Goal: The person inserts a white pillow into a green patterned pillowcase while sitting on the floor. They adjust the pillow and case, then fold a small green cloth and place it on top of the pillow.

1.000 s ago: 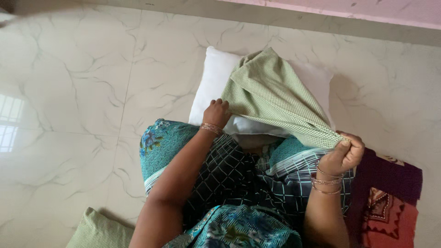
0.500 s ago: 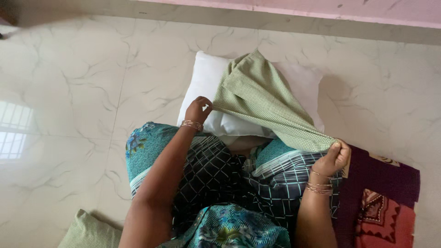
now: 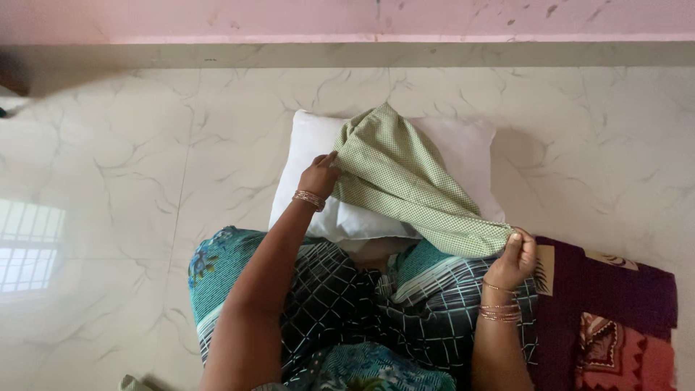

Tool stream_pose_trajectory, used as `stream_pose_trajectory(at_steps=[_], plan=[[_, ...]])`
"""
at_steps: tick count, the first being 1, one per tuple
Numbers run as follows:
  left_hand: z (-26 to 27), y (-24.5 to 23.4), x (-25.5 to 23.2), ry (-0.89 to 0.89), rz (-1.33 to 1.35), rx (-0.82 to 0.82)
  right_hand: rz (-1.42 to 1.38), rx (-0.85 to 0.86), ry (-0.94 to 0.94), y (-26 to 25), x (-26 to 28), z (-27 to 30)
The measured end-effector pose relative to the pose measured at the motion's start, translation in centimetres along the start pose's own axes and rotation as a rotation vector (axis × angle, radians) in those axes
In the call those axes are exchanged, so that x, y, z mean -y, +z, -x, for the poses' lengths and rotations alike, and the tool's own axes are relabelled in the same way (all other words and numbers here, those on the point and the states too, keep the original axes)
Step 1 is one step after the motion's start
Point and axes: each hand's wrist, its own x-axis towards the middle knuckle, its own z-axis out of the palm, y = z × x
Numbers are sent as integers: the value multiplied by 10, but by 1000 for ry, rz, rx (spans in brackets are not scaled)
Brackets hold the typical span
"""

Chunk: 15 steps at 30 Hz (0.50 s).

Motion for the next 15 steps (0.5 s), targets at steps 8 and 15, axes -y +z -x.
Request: stream_pose_trajectory(at_steps=[8,15], plan=[[-7,3,-3,8,73,-60,-15,0,60,4,-7,-5],[-23,-20,-15,247,-76,-173,-2,3,53,3,-9,-5]])
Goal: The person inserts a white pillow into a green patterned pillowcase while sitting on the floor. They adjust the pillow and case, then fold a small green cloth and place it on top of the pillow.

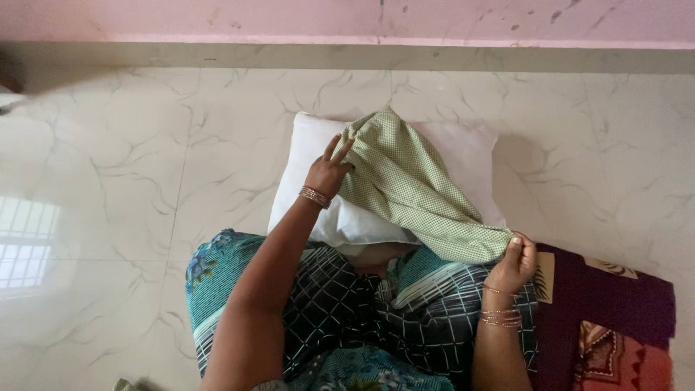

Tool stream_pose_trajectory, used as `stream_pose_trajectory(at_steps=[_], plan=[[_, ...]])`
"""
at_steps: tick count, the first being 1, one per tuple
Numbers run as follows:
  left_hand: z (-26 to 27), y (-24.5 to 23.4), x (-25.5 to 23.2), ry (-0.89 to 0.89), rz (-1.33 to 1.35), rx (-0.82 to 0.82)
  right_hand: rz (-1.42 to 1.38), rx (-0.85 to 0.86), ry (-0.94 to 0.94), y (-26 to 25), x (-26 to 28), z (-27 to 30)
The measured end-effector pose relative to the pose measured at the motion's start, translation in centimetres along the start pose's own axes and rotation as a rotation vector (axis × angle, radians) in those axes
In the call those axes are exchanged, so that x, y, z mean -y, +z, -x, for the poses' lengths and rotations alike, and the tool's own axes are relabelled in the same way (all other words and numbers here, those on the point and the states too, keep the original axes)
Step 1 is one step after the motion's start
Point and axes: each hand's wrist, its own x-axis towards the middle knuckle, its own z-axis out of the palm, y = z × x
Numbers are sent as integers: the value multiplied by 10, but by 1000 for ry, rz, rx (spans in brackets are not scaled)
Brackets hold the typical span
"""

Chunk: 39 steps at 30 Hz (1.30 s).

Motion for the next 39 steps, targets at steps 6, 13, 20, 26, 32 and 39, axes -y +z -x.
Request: stream_pose_trajectory(at_steps=[6,13,20,26,32,39], plan=[[4,24,15,26,41,21,-25,-5,-18,0,-4,1],[-1,-38,14,24,25,-201,-34,-100,-8,-6,-8,-4],[-15,-206,-26,-23,-73,-206,31,-67,-193,-26,24,-13],[9,-341,-57,-37,274,-380,-708,461,-130,-83,160,-64],[0,-311,-30,-264,229,-56,429,419,30,37,142,-97],[-25,-283,8,-242,9,-384,10,347,-327,89,139,-141]])
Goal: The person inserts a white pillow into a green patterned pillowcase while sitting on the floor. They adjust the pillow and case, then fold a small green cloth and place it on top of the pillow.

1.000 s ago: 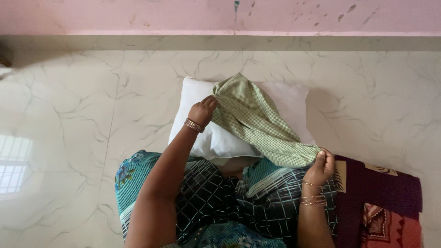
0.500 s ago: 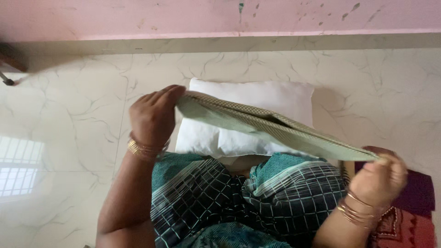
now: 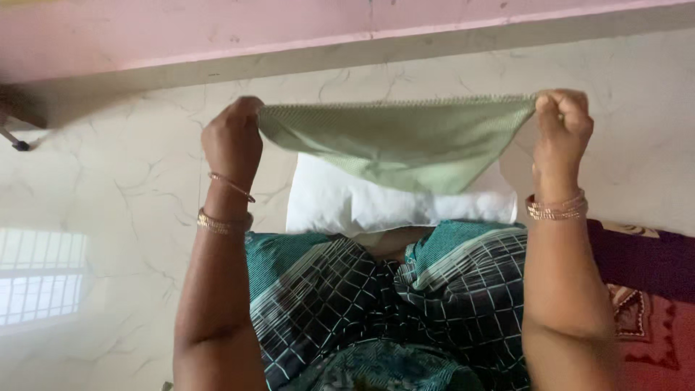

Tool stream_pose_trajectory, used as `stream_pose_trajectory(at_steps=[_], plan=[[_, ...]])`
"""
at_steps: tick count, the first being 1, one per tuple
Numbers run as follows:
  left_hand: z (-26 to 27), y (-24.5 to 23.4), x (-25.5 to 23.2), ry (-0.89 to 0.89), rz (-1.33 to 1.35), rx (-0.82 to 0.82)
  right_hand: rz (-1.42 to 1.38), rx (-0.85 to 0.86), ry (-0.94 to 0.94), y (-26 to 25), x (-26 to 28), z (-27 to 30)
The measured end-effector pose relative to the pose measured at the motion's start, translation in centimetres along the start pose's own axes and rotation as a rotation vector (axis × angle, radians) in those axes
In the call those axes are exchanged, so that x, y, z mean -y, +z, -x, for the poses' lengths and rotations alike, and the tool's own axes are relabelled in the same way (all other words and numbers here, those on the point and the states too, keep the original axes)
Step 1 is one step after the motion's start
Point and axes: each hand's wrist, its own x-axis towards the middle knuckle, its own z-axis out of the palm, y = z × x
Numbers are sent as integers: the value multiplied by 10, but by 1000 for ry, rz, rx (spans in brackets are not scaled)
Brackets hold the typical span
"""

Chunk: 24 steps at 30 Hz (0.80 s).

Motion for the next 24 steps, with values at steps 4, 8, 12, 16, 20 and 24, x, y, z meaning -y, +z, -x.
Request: stream_pose_trajectory(at_steps=[4,8,12,16,20,24], plan=[[-34,5,3,-126,303,-117,-201,-143,-58,13,27,-41],[20,13,8,-76,424,-205,-310,-150,-150,-1,14,1],[115,54,13,-305,492,249,-248,-41,236,-12,-52,84],[175,95,29,-318,82,1143,359,361,700,-36,-122,136],[174,102,34,-277,225,909,697,261,165,-29,-127,142],[150,142,-3,-184,244,699,590,247,-29,52,-97,130]])
